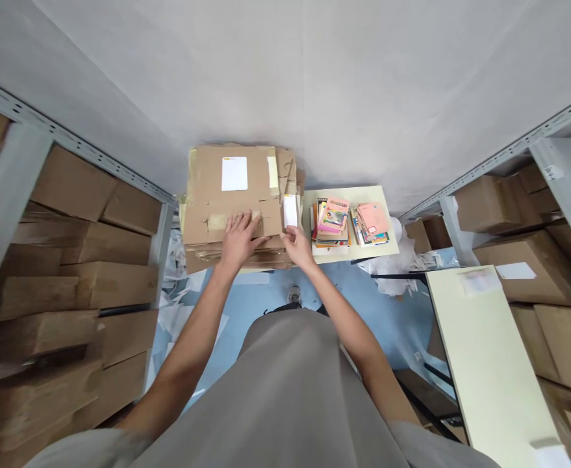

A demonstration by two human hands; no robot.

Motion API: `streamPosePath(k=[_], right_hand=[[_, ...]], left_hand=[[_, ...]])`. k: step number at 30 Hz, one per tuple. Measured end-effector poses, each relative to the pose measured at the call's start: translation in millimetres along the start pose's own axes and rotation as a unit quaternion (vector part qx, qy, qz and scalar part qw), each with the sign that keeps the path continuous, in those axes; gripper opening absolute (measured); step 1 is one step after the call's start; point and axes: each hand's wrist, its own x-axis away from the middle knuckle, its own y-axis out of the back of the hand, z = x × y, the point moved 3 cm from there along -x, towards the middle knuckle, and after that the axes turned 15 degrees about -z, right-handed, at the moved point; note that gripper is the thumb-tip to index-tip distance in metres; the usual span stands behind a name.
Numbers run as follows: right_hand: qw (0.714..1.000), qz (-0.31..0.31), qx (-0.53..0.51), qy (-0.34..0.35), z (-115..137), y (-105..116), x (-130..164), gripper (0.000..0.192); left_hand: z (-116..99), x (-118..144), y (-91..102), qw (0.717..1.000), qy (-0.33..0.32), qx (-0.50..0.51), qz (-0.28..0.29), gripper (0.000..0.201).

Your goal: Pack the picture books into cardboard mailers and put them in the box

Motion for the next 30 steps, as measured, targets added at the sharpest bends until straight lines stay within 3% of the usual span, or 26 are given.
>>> streamPosePath(k=[4, 8, 12, 15, 18, 20, 25, 28, 30], right_hand=[[1.000, -0.019, 0.004, 0.011, 1, -4, -7, 0.055], [1.000, -0.006, 0.018, -0.004, 3, -7, -10, 0.052], [1.000, 0.011, -0.017, 0.002, 11, -1, -9, 0.056], [0.998, -0.007, -0.055, 0.028, 21, 27, -12, 0.069], [0.993, -0.069, -0.077, 0.051, 29, 84, -19, 0.080], [0.985, -0.140, -0.082, 0.062, 30, 140, -22, 0.087], [0.928, -0.353, -0.092, 0.072, 9, 311, 3, 0.102], [0.890, -0.441, -0.092, 0.077, -15, 405, 42, 0.095], [0.867, -0.484, -0.089, 0.070, -33, 460, 73, 0.087]], left_hand=[[3, -11, 34.5, 0.998, -0.038, 0.029, -0.027, 0.054], [-7, -39, 97.3, 0.984, -0.047, 0.071, -0.154, 0.052], [-46, -56, 144.0, 0.958, -0.070, 0.075, -0.267, 0.045], [-81, -59, 144.9, 0.943, -0.075, 0.077, -0.316, 0.035], [-106, -67, 114.4, 0.942, -0.035, 0.126, -0.309, 0.041], [-122, -74, 78.1, 0.951, -0.013, 0.184, -0.249, 0.049], [-180, -66, -49.5, 0.951, 0.032, 0.308, 0.013, 0.068], [-227, -35, -126.9, 0.921, 0.057, 0.348, 0.164, 0.075], [-260, -10, -169.5, 0.897, 0.070, 0.367, 0.235, 0.079]])
